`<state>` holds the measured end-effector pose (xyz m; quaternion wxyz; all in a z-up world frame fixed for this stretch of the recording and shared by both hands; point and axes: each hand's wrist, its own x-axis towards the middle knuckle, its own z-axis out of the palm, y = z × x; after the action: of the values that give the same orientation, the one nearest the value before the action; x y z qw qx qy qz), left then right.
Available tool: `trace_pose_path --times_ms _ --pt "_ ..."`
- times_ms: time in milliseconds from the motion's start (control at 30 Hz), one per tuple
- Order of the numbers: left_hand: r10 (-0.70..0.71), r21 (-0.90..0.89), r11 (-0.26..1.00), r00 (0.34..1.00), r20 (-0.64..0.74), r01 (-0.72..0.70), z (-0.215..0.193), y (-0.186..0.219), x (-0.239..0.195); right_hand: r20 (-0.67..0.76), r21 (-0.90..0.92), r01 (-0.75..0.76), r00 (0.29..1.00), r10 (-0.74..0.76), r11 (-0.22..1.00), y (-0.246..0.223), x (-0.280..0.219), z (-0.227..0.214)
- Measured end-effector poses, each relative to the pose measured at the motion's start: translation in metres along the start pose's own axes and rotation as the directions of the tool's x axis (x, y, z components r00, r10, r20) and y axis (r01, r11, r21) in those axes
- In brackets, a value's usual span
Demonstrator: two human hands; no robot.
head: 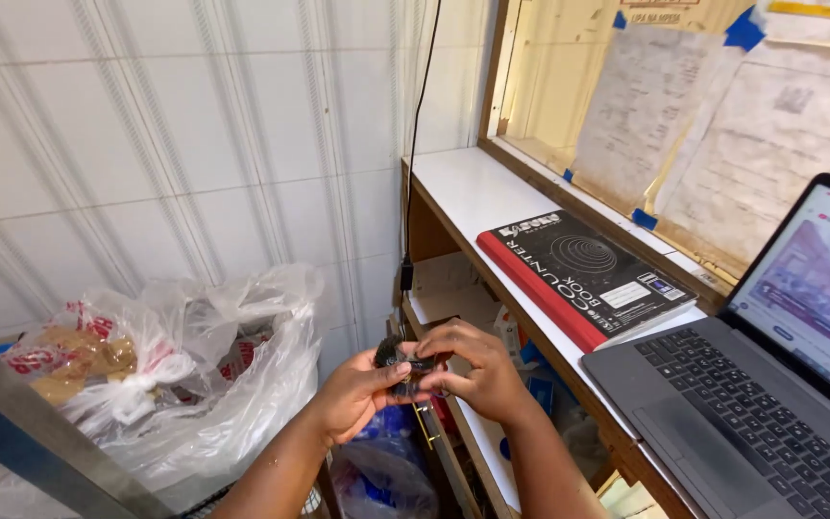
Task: The person fills clear plastic water bottles from a stainless steel tap, then moves to a counter to pick up a small black object. They return to the filling station and use a yellow heat gun to apply heat to the caps of the filled bottles.
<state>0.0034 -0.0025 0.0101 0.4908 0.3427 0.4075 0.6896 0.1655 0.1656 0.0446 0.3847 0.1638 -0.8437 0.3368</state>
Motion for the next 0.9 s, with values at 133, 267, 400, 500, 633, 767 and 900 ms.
trace_pose_path --times_ms 133,267,400,500,633,767,900 --pt "-0.13 -0.076 0.989 0.989 -0.071 0.125 0.023 0.015 0.001 -0.08 -0.013 -0.063 0.995 0.061 0.998 -0.004 0.003 -0.004" --pt "-0.113 -0.121 0.987 0.99 -0.08 0.103 0.02 0.001 0.024 -0.318 -0.067 -0.081 0.947 0.056 0.994 0.005 -0.001 0.001" --pt "-0.108 -0.163 0.981 0.994 -0.017 0.104 0.038 0.009 0.055 -0.593 -0.171 -0.149 0.805 0.019 0.974 -0.002 0.005 -0.004" --pt "-0.06 -0.186 0.982 0.988 -0.143 0.032 0.049 0.015 0.088 -0.693 -0.298 -0.156 0.713 -0.102 0.942 0.0 0.004 -0.021" --pt "-0.08 0.008 0.996 0.925 -0.37 0.089 0.044 0.015 0.14 -0.886 -0.351 -0.429 0.44 -0.146 0.832 -0.006 0.001 -0.059" --pt "0.206 0.911 0.41 0.968 -0.143 0.047 0.033 -0.05 0.276 -0.891 0.072 -0.298 0.411 0.196 0.952 -0.002 -0.002 -0.04" --pt "0.215 0.939 0.302 0.971 0.104 -0.167 0.122 -0.03 0.297 -0.869 0.054 -0.276 0.46 0.181 0.96 0.003 -0.01 -0.032"
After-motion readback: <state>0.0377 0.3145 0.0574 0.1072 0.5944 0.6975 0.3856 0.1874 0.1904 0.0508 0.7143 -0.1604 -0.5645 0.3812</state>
